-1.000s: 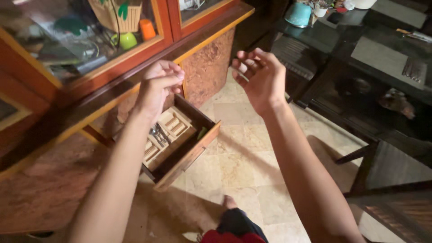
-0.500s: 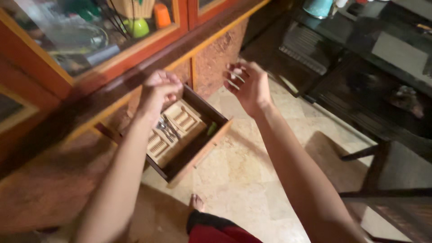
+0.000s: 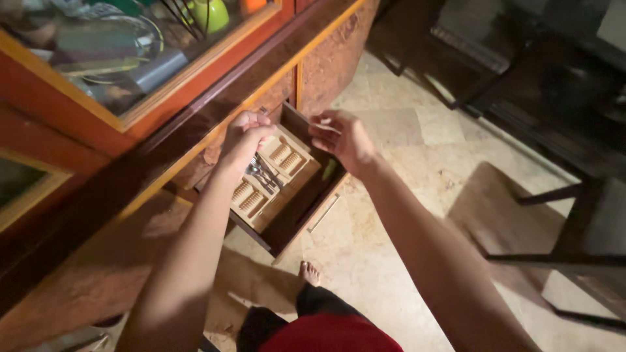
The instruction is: The person repeatedly retrieves knives and spoons from a wooden cutlery drawer and places them on placemats on a glass dining table. The person also briefly handles a cloth and places it in the drawer. The task involves arranging cutlery on the table.
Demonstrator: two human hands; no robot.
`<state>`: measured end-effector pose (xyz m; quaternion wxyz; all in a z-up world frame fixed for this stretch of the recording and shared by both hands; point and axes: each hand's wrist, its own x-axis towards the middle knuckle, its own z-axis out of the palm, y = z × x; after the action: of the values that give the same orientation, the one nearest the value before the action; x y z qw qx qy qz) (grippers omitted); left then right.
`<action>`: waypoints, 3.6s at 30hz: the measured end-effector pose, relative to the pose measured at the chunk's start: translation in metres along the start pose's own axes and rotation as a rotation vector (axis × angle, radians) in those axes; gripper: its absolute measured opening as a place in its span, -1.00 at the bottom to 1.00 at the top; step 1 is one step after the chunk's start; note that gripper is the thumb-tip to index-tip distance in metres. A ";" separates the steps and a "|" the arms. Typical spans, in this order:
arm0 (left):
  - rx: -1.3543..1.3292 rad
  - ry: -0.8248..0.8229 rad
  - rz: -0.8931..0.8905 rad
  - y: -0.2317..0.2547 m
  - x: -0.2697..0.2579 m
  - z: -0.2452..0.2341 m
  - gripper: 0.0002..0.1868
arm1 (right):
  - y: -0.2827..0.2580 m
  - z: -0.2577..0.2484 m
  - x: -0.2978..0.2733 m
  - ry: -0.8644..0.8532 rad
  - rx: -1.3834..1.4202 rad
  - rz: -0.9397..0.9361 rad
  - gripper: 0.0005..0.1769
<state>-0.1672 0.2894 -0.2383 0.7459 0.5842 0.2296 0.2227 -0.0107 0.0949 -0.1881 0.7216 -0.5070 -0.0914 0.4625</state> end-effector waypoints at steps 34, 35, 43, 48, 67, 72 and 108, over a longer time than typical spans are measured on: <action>0.563 -0.009 -0.397 -0.416 0.123 -0.157 -0.70 | 0.446 -0.143 0.234 0.392 -0.396 0.358 -0.69; 0.656 -0.037 -0.309 -0.422 0.126 -0.159 -0.69 | 0.454 -0.148 0.241 0.403 -0.422 0.355 -0.68; 1.044 -0.198 -0.197 -0.437 0.131 -0.167 -0.50 | 0.500 -0.151 0.276 0.450 -0.963 0.353 -0.45; 1.076 -0.190 -0.432 -0.432 0.135 -0.170 -0.38 | 0.515 -0.151 0.272 0.436 -0.994 0.163 -0.45; 0.860 -0.049 -0.447 -0.473 0.139 -0.183 -0.56 | 0.512 -0.180 0.274 0.509 -0.906 0.057 -0.69; 0.511 0.152 -0.498 -0.489 0.153 -0.188 -0.50 | 0.488 -0.202 0.262 0.426 -0.925 -0.048 -0.77; -0.387 -0.239 -0.181 -0.058 0.202 0.214 -0.84 | -0.096 -0.247 -0.009 0.539 -0.018 -0.518 -0.69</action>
<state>0.1265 0.2330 -0.2665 0.8827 0.4297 0.1442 0.1239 0.1873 -0.0773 -0.2226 0.8084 -0.5769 -0.0273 0.1138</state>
